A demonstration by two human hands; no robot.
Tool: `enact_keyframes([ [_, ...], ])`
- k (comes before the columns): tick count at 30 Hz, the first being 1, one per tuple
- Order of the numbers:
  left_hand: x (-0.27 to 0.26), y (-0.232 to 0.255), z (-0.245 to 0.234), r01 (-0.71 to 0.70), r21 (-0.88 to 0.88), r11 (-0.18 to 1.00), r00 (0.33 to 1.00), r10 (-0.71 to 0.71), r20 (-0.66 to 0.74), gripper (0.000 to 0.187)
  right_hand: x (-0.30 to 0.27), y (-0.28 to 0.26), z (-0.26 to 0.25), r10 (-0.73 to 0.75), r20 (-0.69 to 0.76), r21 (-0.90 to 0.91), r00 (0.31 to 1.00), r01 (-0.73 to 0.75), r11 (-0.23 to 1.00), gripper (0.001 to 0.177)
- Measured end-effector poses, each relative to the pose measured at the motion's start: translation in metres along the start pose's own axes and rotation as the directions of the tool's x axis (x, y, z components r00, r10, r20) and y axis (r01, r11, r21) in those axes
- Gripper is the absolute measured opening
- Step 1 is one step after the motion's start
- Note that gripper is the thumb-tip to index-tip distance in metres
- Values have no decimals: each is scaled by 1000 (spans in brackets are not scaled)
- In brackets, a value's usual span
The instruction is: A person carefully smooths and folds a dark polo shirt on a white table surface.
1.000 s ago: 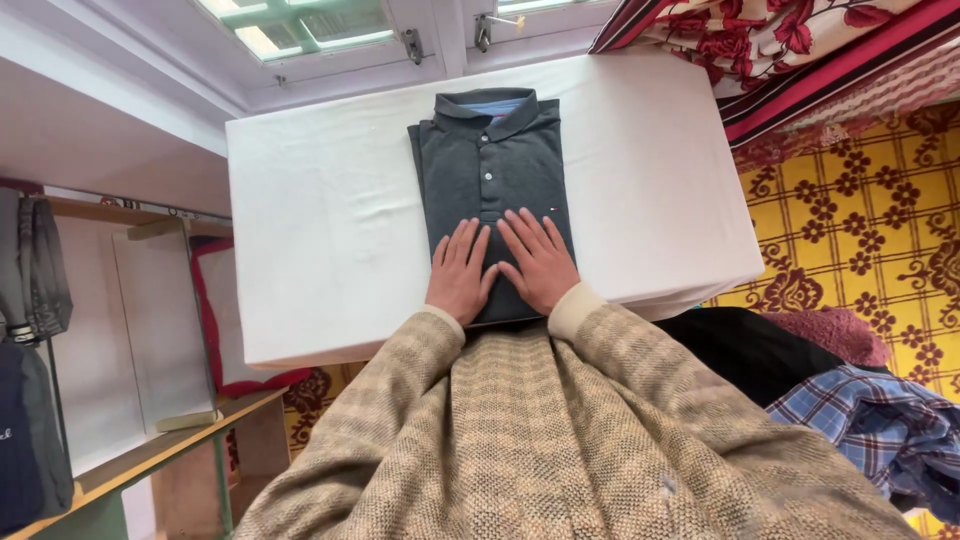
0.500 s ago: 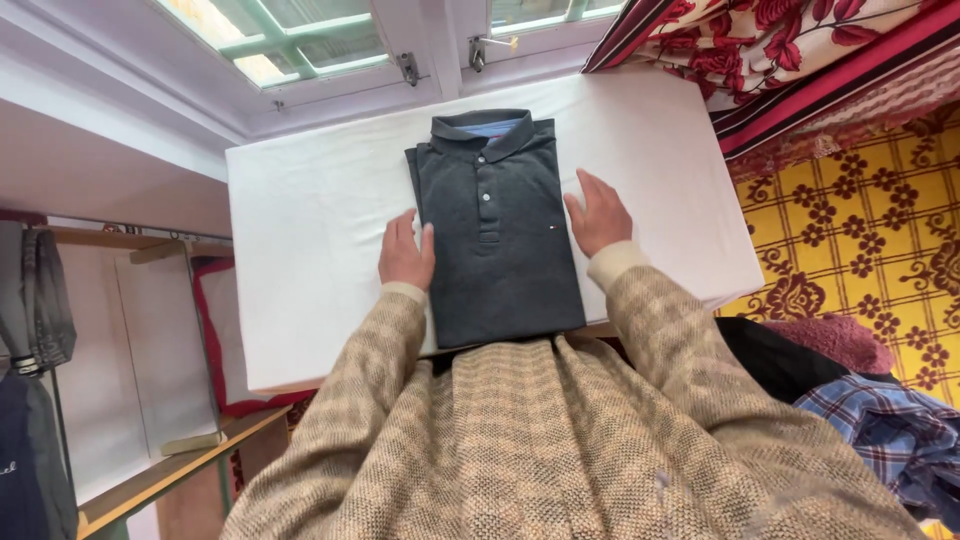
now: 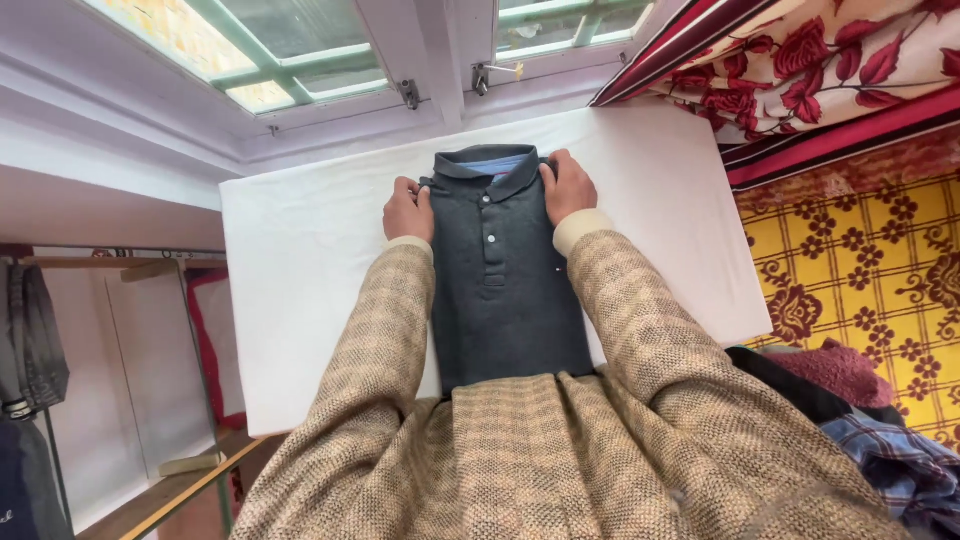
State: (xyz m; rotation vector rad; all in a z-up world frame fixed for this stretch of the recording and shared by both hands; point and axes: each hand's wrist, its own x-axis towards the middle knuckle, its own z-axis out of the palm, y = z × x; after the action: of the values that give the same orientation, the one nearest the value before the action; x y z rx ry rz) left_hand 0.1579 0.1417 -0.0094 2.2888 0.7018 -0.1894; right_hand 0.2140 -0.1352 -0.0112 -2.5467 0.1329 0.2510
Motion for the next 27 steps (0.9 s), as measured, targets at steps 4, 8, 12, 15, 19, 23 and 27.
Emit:
enact_keyframes([
  [4,-11,7,5,52,-18,998,988,-54,-141,16,-10,-27,-13,1,-15,-12,1000,-2,1000,31],
  [8,-18,12,2,63,189,980,993,-41,-115,22,3,-8,17,-110,-94,-293,989,78,953,31],
  [12,-8,-10,21,11,388,922,962,95,-254,24,7,3,20,-190,-176,-422,966,100,901,28],
  [15,-5,-15,25,-5,396,918,938,141,-315,27,7,0,17,-148,-166,-351,975,82,933,34],
  [19,-11,-20,26,-29,356,934,930,156,-333,36,-8,4,15,-165,-227,-407,960,60,911,41],
  [23,-21,-37,36,-119,508,853,811,379,-447,33,-28,8,18,-349,-318,-533,881,138,835,37],
  [27,-18,-38,25,-111,581,806,747,454,-486,33,-20,25,8,-433,-394,-600,811,129,789,23],
])
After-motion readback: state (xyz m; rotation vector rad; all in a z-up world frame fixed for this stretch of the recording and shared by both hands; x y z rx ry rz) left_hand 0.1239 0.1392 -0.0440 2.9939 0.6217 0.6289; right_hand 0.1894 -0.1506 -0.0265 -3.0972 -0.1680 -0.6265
